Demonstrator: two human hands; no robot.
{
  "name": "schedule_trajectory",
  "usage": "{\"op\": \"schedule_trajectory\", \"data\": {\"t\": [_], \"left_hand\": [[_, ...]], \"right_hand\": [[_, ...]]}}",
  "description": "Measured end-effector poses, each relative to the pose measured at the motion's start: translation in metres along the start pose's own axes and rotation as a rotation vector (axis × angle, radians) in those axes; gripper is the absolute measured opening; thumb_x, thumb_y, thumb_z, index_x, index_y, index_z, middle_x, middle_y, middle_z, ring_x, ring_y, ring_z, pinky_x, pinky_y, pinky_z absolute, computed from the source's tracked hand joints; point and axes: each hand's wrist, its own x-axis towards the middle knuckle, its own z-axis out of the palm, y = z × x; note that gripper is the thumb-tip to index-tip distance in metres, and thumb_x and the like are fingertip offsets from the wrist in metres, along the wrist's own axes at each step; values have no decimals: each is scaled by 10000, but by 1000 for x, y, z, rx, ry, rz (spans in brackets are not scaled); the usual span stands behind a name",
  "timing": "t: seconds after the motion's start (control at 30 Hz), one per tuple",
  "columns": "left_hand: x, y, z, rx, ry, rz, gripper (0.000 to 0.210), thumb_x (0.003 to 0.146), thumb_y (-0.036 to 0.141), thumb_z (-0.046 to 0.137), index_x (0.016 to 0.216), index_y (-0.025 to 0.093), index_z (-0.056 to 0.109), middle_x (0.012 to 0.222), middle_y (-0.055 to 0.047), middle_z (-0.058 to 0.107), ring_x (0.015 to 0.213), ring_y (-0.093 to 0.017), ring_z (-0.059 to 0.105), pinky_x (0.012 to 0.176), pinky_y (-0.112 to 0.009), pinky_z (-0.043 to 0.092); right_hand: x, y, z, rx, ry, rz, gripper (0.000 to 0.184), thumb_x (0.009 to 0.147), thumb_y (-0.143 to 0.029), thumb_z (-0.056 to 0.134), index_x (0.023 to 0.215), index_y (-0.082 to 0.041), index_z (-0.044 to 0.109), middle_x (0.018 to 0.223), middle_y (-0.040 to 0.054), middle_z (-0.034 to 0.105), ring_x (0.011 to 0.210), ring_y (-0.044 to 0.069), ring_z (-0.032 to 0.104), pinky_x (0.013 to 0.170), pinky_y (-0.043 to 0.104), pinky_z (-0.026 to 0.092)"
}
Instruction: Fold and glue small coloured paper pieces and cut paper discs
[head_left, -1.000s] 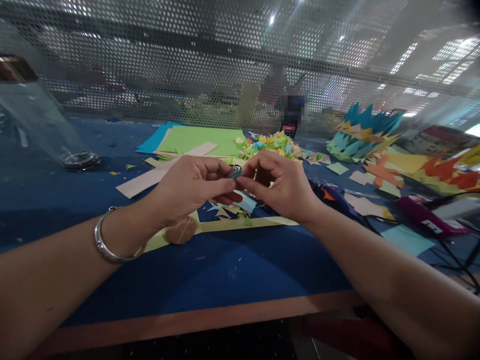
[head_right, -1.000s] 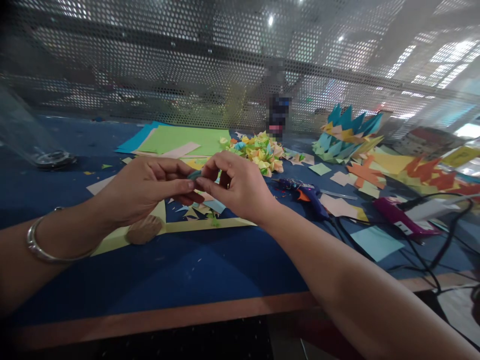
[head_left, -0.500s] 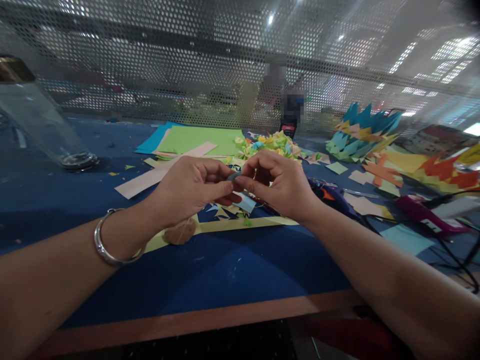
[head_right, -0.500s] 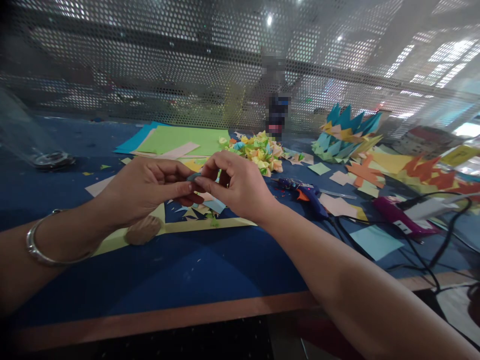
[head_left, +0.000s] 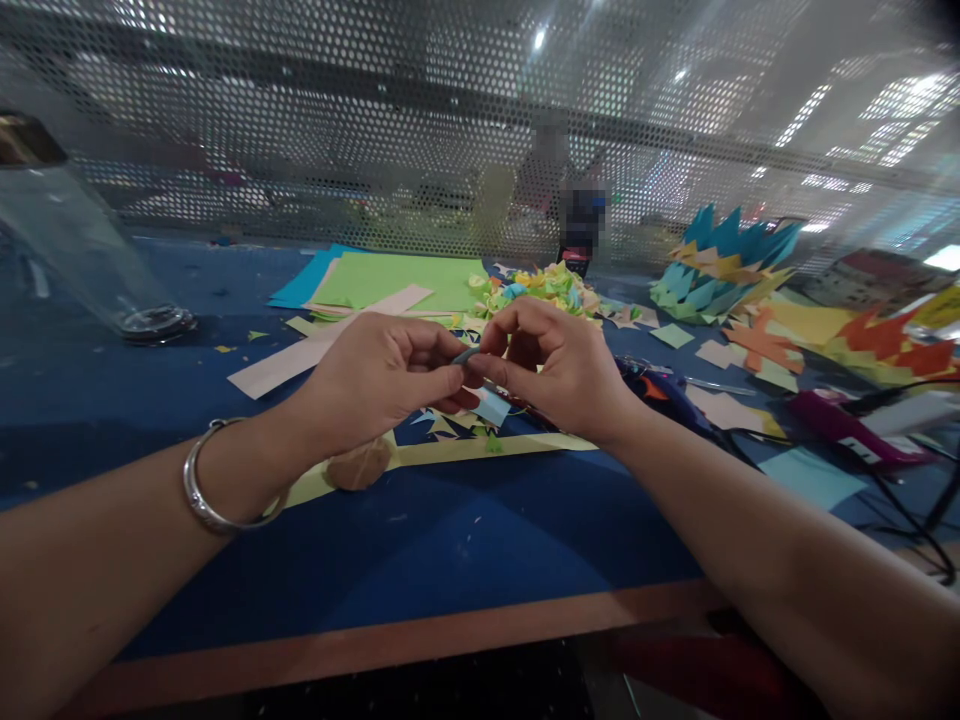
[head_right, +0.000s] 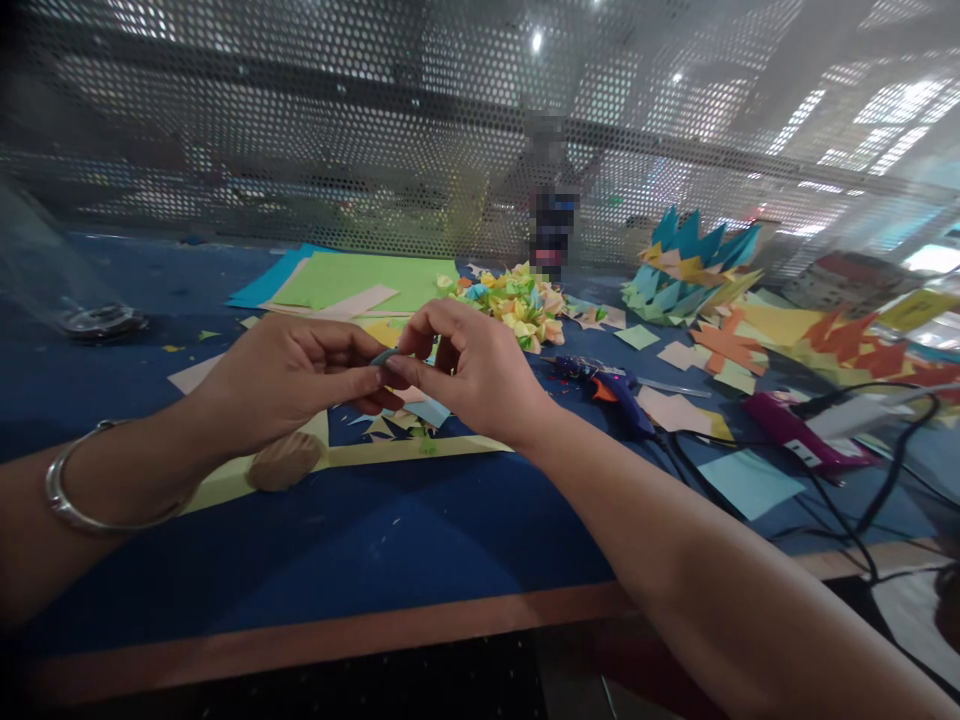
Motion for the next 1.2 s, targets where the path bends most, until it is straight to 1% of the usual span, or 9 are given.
{"op": "schedule_trajectory", "data": {"t": [0.23,0.37,0.53,0.77,0.97,1.1,1.2], "left_hand": [[-2,3,0,67,14,45,71,787,272,753,803,205,770,772,-37,781,731,-196,770,699,-264,615],[-2,1,0,86,10,62,90,788,278,745,814,193,760,756,-46,779,727,-195,763,695,-260,602],[-2,-1,1,107,7,46,77,786,268,733,791,193,752,745,-54,774,730,-201,763,655,-235,577],[0,-1,2,164,-3,31,77,782,268,726,783,191,733,750,-63,772,733,-223,758,622,-241,542],[2,-7,0,196,-28,55,28,776,224,697,785,221,723,717,-20,760,727,-203,752,650,-225,527],[2,-10,0,238,-18,82,61,783,269,695,785,213,718,718,-29,755,715,-204,730,643,-235,506],[1,-10,0,286,19,89,99,767,309,706,770,213,729,692,-26,731,669,-195,689,622,-243,475]], "right_hand": [[0,-1,-1,76,-24,59,326,811,-427,826,908,-193,621,791,-22,611,542,71,500,499,230,390],[0,-1,0,167,-61,84,333,812,-459,818,853,-196,618,729,-20,597,544,85,490,477,232,384],[1,0,-1,251,-109,118,322,803,-422,832,807,-189,609,692,-24,585,562,94,512,481,233,401],[3,0,-4,251,-170,148,286,809,-390,821,800,-185,623,671,-24,611,551,100,532,451,226,405],[4,1,-4,234,-202,160,263,824,-377,805,812,-182,629,666,-27,618,549,92,525,436,214,388],[4,2,-4,245,-219,170,261,820,-372,810,826,-181,631,674,-29,616,553,89,528,428,205,379],[3,2,-5,249,-230,170,248,817,-353,814,834,-176,641,681,-28,618,554,87,534,421,200,376]]}}
